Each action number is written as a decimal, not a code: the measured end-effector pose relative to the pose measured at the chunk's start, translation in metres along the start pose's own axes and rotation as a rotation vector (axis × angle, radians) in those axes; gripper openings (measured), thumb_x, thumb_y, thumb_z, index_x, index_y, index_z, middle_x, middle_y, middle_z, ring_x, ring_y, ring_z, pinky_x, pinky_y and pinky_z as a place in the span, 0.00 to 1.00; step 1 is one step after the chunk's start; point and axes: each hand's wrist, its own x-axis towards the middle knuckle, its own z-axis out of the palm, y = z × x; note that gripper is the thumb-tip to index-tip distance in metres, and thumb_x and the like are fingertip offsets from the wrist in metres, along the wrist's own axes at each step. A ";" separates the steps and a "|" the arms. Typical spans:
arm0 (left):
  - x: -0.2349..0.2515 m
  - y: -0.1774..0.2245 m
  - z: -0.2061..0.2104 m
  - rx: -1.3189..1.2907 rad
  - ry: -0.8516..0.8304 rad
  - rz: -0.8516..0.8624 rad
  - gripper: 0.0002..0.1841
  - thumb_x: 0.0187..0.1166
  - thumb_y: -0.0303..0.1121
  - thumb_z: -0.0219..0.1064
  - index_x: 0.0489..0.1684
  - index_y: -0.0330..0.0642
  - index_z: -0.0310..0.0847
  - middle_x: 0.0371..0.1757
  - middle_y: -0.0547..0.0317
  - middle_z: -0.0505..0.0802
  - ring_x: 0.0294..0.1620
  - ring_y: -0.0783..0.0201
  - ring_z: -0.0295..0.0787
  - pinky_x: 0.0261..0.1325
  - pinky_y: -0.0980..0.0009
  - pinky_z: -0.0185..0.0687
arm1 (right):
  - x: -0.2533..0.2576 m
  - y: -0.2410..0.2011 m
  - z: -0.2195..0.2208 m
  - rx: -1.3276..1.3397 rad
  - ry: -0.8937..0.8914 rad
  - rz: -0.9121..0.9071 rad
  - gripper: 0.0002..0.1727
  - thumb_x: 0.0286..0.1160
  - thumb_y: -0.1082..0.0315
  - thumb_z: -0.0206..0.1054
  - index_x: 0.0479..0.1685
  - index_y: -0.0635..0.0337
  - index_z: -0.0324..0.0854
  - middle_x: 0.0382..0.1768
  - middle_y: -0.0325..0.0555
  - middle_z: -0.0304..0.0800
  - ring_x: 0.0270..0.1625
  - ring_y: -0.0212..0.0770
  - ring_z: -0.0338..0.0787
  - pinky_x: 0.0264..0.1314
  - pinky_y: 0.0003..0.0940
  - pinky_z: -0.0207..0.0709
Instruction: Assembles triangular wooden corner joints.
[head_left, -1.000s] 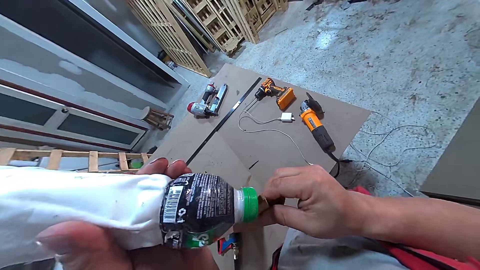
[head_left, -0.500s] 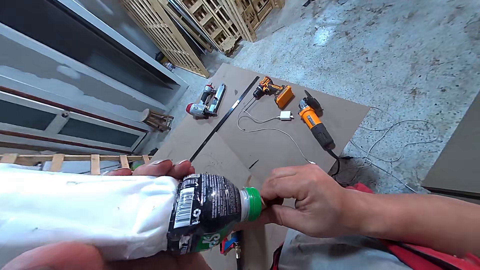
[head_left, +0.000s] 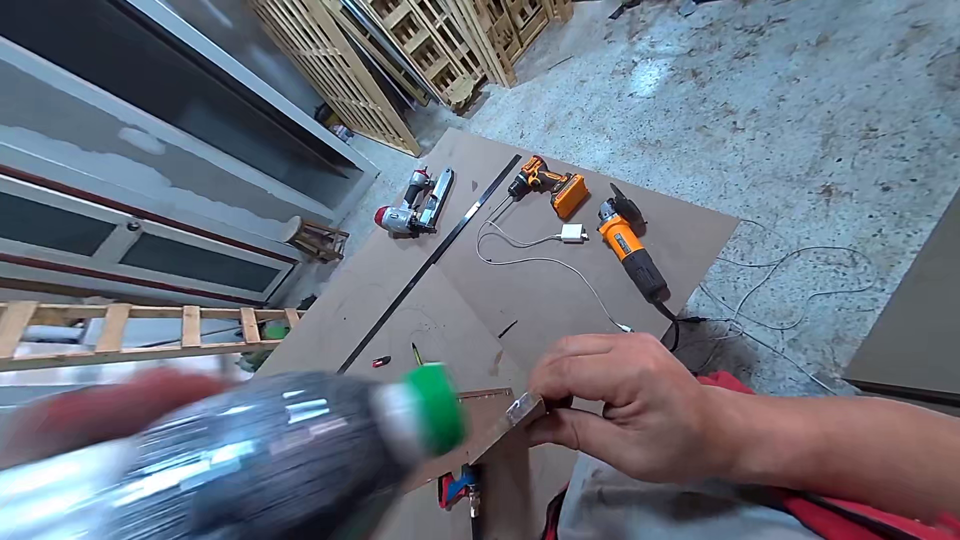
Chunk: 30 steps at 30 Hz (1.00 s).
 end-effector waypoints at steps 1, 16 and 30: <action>-0.003 -0.007 0.002 0.035 -0.058 -0.013 0.26 0.85 0.53 0.59 0.59 0.35 0.76 0.53 0.50 0.92 0.59 0.58 0.90 0.68 0.59 0.83 | 0.001 0.000 0.001 -0.009 -0.007 -0.002 0.08 0.79 0.66 0.72 0.44 0.60 0.92 0.41 0.36 0.93 0.47 0.26 0.91 0.49 0.23 0.89; 0.000 -0.032 0.005 -0.041 -0.007 -0.027 0.27 0.95 0.47 0.36 0.64 0.31 0.72 0.58 0.42 0.90 0.60 0.48 0.91 0.67 0.53 0.87 | -0.006 -0.002 0.004 0.002 -0.016 0.057 0.06 0.78 0.65 0.73 0.42 0.58 0.93 0.39 0.34 0.93 0.43 0.24 0.91 0.45 0.21 0.88; 0.004 -0.038 0.008 -0.175 -0.052 -0.073 0.28 0.90 0.53 0.47 0.59 0.32 0.76 0.53 0.43 0.92 0.56 0.51 0.93 0.63 0.57 0.89 | -0.007 -0.006 0.004 0.030 -0.001 0.057 0.08 0.78 0.64 0.73 0.42 0.59 0.92 0.38 0.34 0.93 0.43 0.24 0.91 0.46 0.21 0.88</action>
